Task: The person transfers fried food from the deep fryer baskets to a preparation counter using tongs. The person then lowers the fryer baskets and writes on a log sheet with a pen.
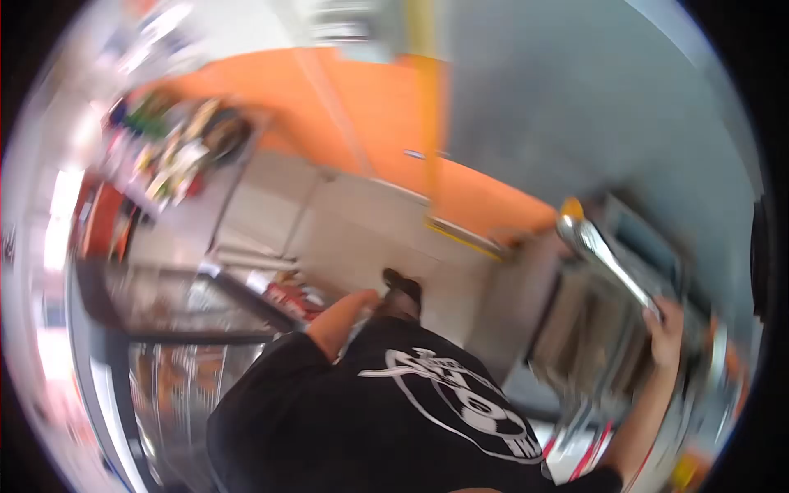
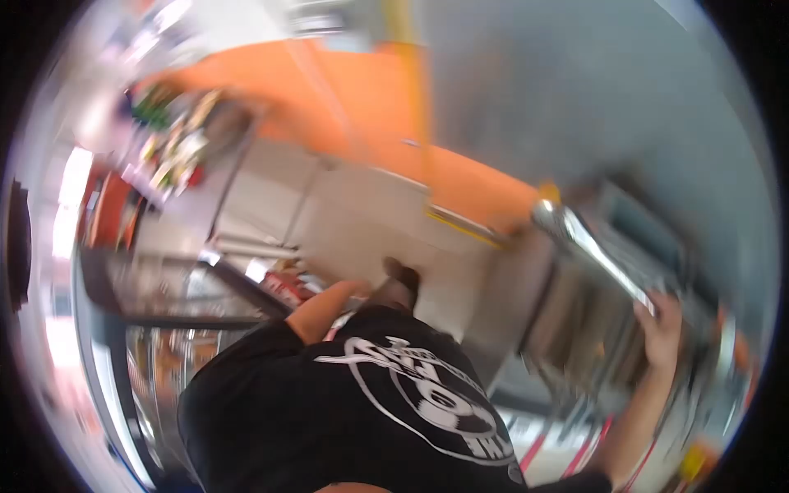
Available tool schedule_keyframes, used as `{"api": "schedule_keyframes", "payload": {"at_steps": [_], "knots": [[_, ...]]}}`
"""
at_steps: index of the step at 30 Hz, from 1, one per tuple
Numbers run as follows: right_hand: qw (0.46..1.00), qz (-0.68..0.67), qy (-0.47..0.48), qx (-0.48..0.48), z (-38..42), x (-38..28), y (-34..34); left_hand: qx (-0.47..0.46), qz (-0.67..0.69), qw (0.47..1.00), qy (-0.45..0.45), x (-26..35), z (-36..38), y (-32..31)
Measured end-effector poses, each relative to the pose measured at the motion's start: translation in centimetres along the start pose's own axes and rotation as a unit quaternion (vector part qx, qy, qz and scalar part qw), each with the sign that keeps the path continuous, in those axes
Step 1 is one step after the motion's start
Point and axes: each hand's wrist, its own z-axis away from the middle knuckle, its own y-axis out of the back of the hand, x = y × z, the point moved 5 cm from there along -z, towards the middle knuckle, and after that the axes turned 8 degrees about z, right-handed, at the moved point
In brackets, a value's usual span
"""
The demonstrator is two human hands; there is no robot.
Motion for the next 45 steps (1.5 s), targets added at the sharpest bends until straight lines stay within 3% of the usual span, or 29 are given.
{"api": "schedule_keyframes", "payload": {"at_steps": [1,2,4,5,7,12,15,17,19,20,21,22,23,25,26,27,28,29,30,32,33,34,35,37,38,40,41,43,45], "knots": [[0.963,-0.085,0.062,-0.248,-7.1,-7.2,-8.2,0.095,0.213,0.957,0.175,-3.4,2.0,1.9],[0.955,-0.144,0.049,-0.255,-8.7,-10.7,-12.6,0.14,0.251,0.95,0.126,1.3,8.0,7.0],[0.937,-0.199,0.024,-0.286,-12.4,-19.3,-21.7,0.114,0.275,0.934,0.195,-5.2,3.6,7.4],[0.928,-0.201,0.01,-0.313,-13.8,-23.0,-25.8,0.122,0.298,0.927,0.19,-7.6,2.1,7.4],[0.908,-0.224,0.084,-0.345,-16.5,-26.7,-33.9,0.092,0.198,0.966,0.141,-9.8,1.7,8.5],[0.822,-0.326,0.118,-0.451,-21.0,-45.9,-56.1,0.225,0.347,0.902,0.121,-15.5,6.8,10.1],[0.776,-0.369,0.165,-0.484,-22.5,-59.4,-65.7,0.287,0.455,0.839,0.078,-16.2,11.7,10.8],[0.751,-0.412,0.187,-0.481,-23.5,-67.8,-71.3,0.33,0.562,0.75,0.119,-14.2,18.3,12.6],[0.695,-0.453,0.171,-0.531,-24.7,-75.8,-75.5,0.325,0.614,0.705,0.145,-15.2,19.0,11.9],[0.686,-0.457,0.176,-0.538,-25.6,-79.4,-77.6,0.377,0.599,0.689,0.157,-16.2,18.5,10.9],[0.629,-0.494,0.189,-0.569,-26.3,-83.3,-79.7,0.417,0.604,0.671,0.11,-17.7,16.6,9.5],[0.567,-0.525,0.202,-0.602,-26.7,-87.0,-81.5,0.437,0.636,0.616,0.162,-16.2,20.8,11.8],[0.553,-0.519,0.21,-0.616,-27.4,-89.9,-82.9,0.445,0.646,0.598,0.166,-16.7,20.6,11.8],[0.448,-0.513,0.253,-0.687,-29.1,-95.4,-84.0,0.49,0.718,0.448,0.207,-17.3,18.9,9.2],[0.401,-0.509,0.265,-0.714,-29.7,-97.6,-84.0,0.496,0.724,0.43,0.211,-16.9,19.8,9.9],[0.388,-0.499,0.272,-0.726,-30.6,-99.1,-83.7,0.49,0.781,0.331,0.201,-15.3,20.3,10.7],[0.33,-0.481,0.315,-0.749,-31.3,-100.9,-83.0,0.481,0.827,0.225,0.185,-14.4,19.6,11.4],[0.271,-0.46,0.356,-0.767,-31.5,-102.8,-82.3,0.481,0.844,0.163,0.172,-13.6,18.9,12.0],[0.259,-0.448,0.363,-0.775,-31.9,-104.4,-82.6,0.48,0.846,0.148,0.179,-12.9,18.9,13.2],[0.163,-0.489,0.389,-0.764,-32.8,-106.2,-82.1,0.47,0.856,0.12,0.179,-10.9,16.4,14.3],[0.162,-0.477,0.385,-0.773,-33.0,-107.1,-81.9,0.448,0.878,0.073,0.151,-9.8,13.2,14.0],[0.135,-0.488,0.449,-0.736,-33.1,-108.5,-80.8,0.423,0.897,0.031,0.124,-8.8,10.8,14.6],[0.112,-0.497,0.511,-0.692,-33.4,-109.8,-79.7,0.667,0.744,-0.048,0.003,-5.3,15.8,19.5],[0.078,-0.514,0.544,-0.659,-34.1,-111.6,-78.4,0.628,0.775,-0.04,0.054,-2.3,16.2,22.4],[0.089,-0.511,0.548,-0.656,-34.5,-112.8,-77.8,0.578,0.811,-0.045,0.082,-1.2,15.5,23.2],[-0.062,-0.492,0.553,-0.669,-34.8,-113.9,-75.8,0.531,0.839,-0.063,0.103,0.4,15.0,24.9],[-0.059,-0.493,0.558,-0.665,-35.2,-115.3,-75.6,0.516,0.847,-0.069,0.107,0.8,15.0,25.5],[-0.16,-0.447,0.587,-0.655,-35.6,-116.0,-74.8,0.507,0.852,-0.075,0.112,0.6,15.3,26.4],[-0.155,-0.479,0.588,-0.634,-35.9,-117.0,-74.0,0.506,0.852,-0.075,0.117,-0.1,15.7,27.1]]}}
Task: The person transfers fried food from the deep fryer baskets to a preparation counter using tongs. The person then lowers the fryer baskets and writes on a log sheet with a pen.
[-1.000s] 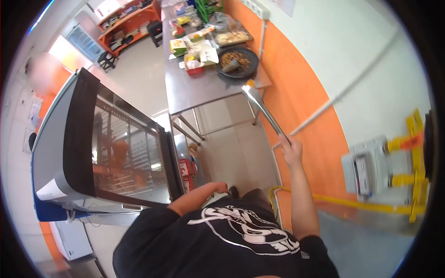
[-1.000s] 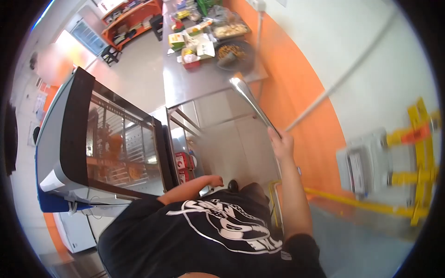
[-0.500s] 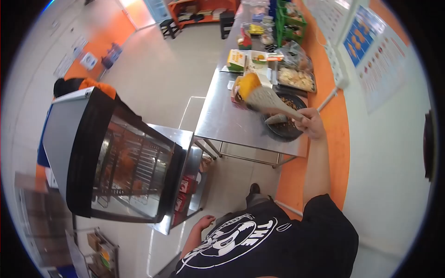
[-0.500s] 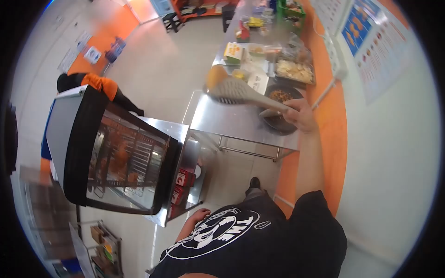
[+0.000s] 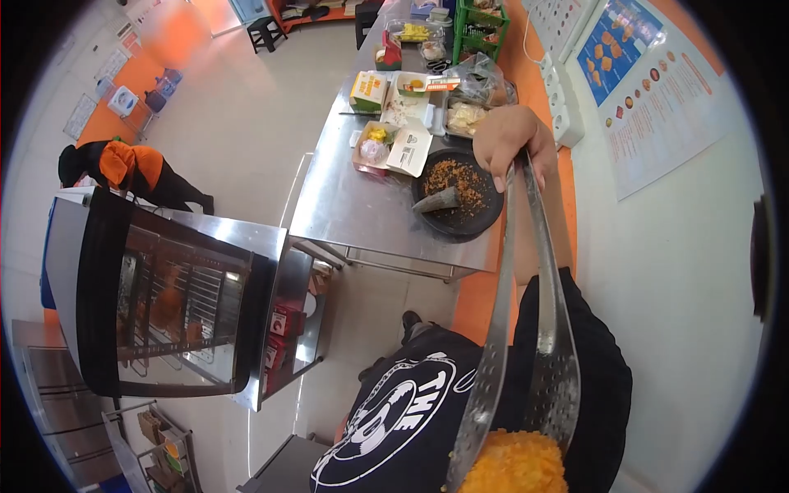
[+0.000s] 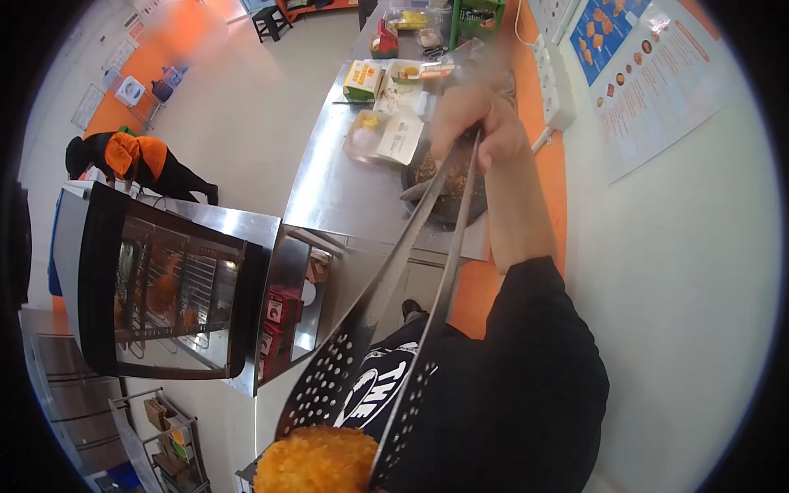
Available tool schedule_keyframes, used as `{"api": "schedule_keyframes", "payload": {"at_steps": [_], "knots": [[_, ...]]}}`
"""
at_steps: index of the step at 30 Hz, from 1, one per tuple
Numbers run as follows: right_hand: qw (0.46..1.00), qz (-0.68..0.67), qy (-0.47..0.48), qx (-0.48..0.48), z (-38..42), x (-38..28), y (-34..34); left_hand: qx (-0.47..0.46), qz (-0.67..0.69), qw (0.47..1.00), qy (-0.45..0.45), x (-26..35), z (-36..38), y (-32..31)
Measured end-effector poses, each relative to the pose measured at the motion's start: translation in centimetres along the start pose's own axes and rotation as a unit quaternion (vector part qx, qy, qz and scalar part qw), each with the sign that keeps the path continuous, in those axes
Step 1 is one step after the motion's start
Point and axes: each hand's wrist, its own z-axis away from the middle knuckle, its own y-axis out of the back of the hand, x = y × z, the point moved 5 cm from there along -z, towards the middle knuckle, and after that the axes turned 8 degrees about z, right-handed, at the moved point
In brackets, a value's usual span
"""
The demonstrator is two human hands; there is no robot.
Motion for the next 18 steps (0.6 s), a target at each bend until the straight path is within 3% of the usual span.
{"api": "schedule_keyframes", "payload": {"at_steps": [2,6,8,15,17,18], "knots": [[0.994,-0.064,0.079,-0.032,-1.7,-1.6,-0.1,0.003,-0.001,1.0,-0.003,0.4,-0.8,-0.4],[0.994,-0.061,0.085,-0.025,-1.8,-2.6,0.7,0.004,-0.01,1.0,-0.014,2.2,-4.8,-0.3],[1.0,-0.011,0.014,-0.023,-0.9,-2.4,1.6,0.01,-0.015,1.0,-0.014,3.4,-7.8,0.2],[1.0,-0.002,-0.003,-0.01,1.0,-2.0,2.6,0.017,-0.026,0.999,-0.02,6.3,-10.7,1.2],[0.992,0.054,-0.045,0.108,2.8,-0.4,3.8,0.022,-0.021,0.999,-0.017,6.5,-9.8,1.4],[0.992,0.05,-0.042,0.106,4.5,0.7,3.9,0.023,-0.015,0.999,-0.016,6.2,-9.0,1.6]]}}
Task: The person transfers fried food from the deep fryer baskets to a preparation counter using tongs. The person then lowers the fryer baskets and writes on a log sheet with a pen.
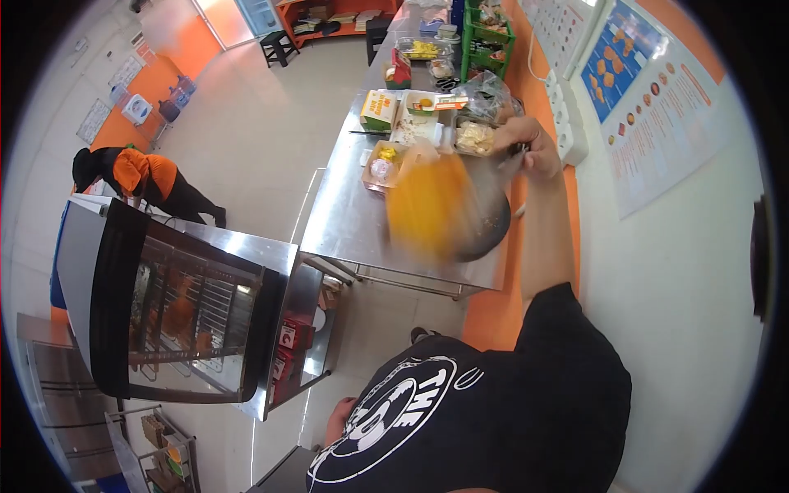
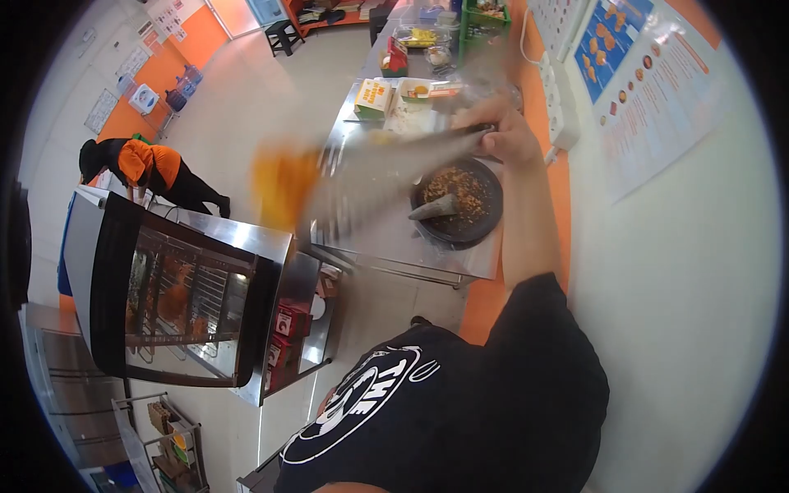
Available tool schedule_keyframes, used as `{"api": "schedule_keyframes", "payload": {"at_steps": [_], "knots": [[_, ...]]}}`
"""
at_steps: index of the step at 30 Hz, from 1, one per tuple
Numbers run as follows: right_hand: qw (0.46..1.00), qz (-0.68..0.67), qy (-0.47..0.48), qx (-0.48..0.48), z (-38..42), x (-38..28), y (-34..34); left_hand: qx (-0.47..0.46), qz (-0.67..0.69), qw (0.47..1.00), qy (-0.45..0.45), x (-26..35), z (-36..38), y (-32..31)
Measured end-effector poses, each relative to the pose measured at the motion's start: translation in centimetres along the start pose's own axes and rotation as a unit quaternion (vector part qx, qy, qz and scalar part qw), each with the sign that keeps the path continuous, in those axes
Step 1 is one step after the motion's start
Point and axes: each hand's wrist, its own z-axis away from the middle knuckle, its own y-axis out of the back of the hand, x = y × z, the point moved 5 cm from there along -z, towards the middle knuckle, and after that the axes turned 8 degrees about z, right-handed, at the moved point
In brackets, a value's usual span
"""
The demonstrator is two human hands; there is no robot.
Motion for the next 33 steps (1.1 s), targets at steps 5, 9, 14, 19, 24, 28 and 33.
{"api": "schedule_keyframes", "payload": {"at_steps": [5,9,14,19,24,28,33], "knots": [[0.894,-0.068,-0.293,0.332,9.8,14.6,5.5,0.025,0.04,0.999,0.028,-1.3,6.1,0.0],[0.775,-0.057,-0.407,0.48,13.6,26.3,8.3,0.055,0.071,0.994,0.063,-1.0,10.9,-0.7],[0.646,-0.026,-0.513,0.565,15.4,38.7,11.9,0.082,0.096,0.988,0.093,0.0,14.2,-1.8],[0.567,-0.028,-0.575,0.588,15.3,44.7,14.0,0.093,0.117,0.983,0.103,0.0,15.6,-3.0],[0.57,-0.032,-0.546,0.613,13.7,42.5,13.8,0.088,0.136,0.982,0.099,-0.5,15.4,-3.9],[0.639,-0.055,-0.45,0.621,11.1,36.7,11.4,0.075,0.141,0.984,0.075,0.9,13.3,-3.4],[0.767,-0.373,-0.26,0.453,8.2,28.9,1.8,0.062,-0.036,0.996,0.062,-20.6,1.0,1.3]]}}
